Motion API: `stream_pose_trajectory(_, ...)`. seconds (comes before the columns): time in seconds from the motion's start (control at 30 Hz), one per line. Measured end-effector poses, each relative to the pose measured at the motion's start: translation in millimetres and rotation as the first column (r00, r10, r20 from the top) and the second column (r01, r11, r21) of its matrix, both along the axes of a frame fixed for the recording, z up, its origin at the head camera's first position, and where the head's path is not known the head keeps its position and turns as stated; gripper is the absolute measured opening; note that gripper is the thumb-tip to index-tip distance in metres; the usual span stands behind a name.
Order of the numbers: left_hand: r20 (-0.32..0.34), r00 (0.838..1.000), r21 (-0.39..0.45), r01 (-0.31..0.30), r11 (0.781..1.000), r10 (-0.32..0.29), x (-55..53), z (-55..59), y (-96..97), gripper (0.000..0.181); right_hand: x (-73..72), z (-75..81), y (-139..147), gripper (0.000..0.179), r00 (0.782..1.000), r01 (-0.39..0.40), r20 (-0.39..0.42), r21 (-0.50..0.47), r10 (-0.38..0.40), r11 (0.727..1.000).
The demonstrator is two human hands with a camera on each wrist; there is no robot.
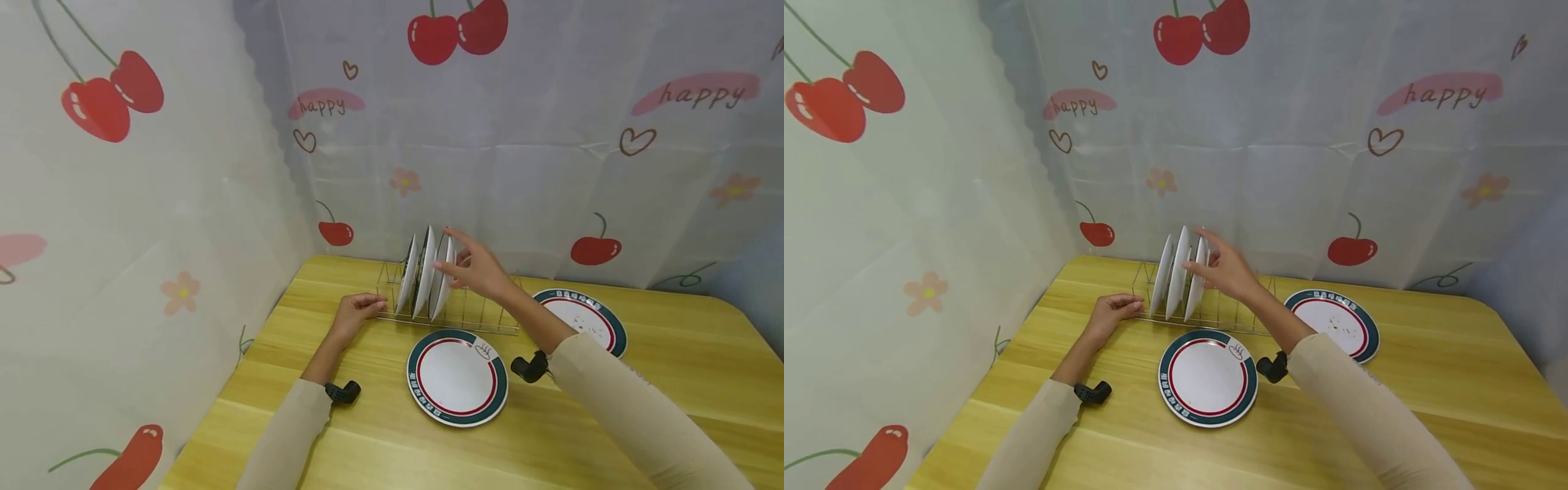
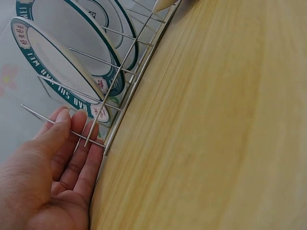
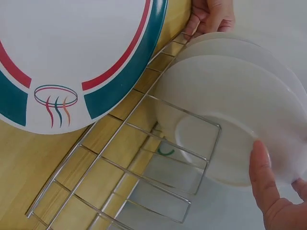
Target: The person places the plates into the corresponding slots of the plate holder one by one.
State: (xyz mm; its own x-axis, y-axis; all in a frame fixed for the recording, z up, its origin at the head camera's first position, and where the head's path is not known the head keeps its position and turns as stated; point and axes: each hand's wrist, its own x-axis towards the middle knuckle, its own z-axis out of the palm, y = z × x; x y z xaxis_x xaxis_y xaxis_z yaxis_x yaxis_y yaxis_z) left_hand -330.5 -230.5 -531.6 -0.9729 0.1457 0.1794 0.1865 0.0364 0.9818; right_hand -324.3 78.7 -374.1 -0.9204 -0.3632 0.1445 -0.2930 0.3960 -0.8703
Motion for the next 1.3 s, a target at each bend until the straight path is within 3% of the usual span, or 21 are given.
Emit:
stream_pose_trajectory(0.17,-0.001,1.000,0.008,0.001,1.000,-0.001,-1.1,-0.2,-0.3,0.022,11.9,-2.9,7,0.087,1.000,0.004,-0.026,0.014,-0.003,1.000)
stream_pose_trajectory(0.43,0.002,1.000,0.017,0.008,1.000,-0.008,-2.5,-4.5,1.4,0.025,43.1,-12.4,35,0.076,0.992,0.112,-0.045,-0.047,-0.114,0.993)
stream_pose_trajectory(0.67,0.006,1.000,0.015,0.010,1.000,-0.010,-2.5,-3.8,2.6,0.024,66.2,-10.6,72,0.063,0.960,0.261,-0.045,-0.211,-0.276,0.942)
stream_pose_trajectory(1.0,0.002,1.000,0.002,0.016,1.000,-0.016,-3.0,-1.8,5.4,0.025,75.6,-20.2,136,0.055,0.921,0.363,-0.042,-0.265,-0.387,0.893)
stream_pose_trajectory(1.3,-0.016,1.000,0.005,0.006,1.000,-0.006,-3.8,-4.8,1.9,0.020,77.6,-26.1,171,0.054,0.896,0.437,0.005,-0.193,-0.444,0.879)
